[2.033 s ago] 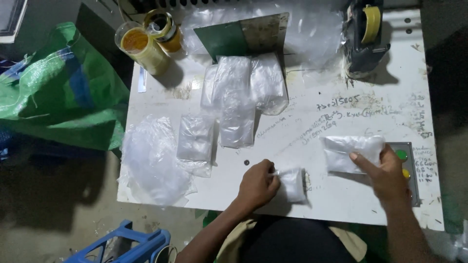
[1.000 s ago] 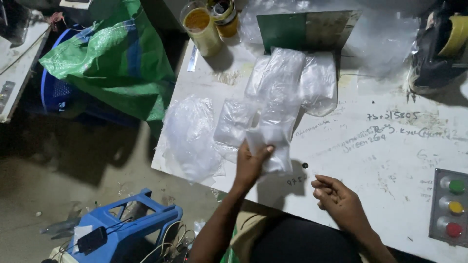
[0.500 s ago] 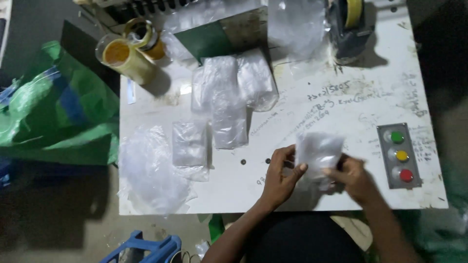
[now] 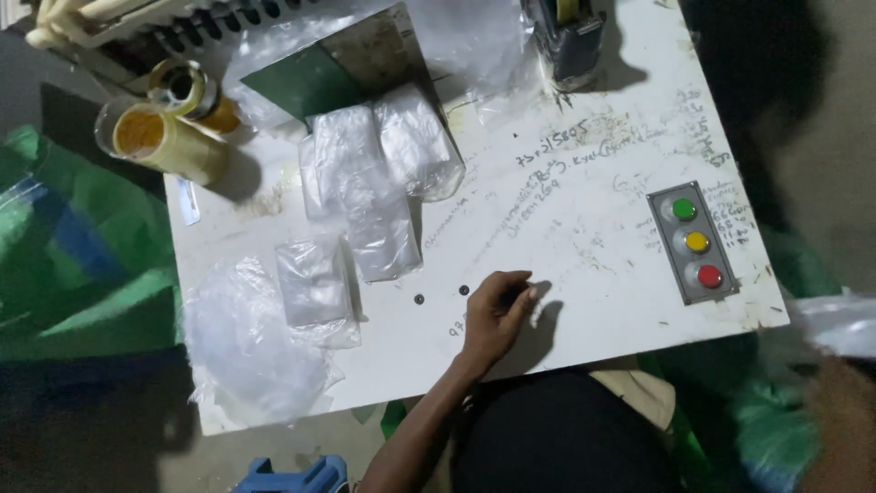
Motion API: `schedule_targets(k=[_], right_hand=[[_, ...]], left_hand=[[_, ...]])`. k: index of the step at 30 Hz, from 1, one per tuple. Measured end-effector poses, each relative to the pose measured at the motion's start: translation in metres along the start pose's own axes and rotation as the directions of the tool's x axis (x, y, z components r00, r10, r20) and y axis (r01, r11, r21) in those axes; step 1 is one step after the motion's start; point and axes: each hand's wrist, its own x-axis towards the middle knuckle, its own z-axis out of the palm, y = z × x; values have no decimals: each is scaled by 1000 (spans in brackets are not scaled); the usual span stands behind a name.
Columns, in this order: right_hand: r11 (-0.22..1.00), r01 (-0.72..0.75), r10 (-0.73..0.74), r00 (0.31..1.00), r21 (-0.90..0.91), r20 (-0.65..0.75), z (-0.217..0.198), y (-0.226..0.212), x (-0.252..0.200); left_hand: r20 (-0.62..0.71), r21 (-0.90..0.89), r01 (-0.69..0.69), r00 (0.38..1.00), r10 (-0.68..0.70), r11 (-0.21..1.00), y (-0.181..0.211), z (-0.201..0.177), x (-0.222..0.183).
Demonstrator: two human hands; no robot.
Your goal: A person is collecting clear plastic bags from a machine and stacking them on a table in a factory.
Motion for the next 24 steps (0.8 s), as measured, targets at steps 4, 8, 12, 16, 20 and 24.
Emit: schedule_targets(k=[4,8,12,16,20,24], right_hand=[[-162,219,-380,886,962,-266,12,9,28],[152,407,-326,881,900,-343,-154,-147,-108],[170,538,-484,776,826,-405,-329,-307,-304],[218,497,-638,724,840,-264,-392,-412,-365],[-223,381,-632,645,897,-431,-374,-525,-270],[-76,360,-585,739,930,-334,-395,-591,-247]], left_hand=[[-296,-67,93,949,-109,993,12,-66,19],[-555,-341,141,768,-320,929,16,-147,36],[-618,-528,156,604,-503,835,1,-210,54],[-377,-761,206,631,-678,615,-7,-257,79],[-292,-859,203,560,-776,469,-56,-293,119],[-218,-941,100,552,-805,323,-118,-317,169]])
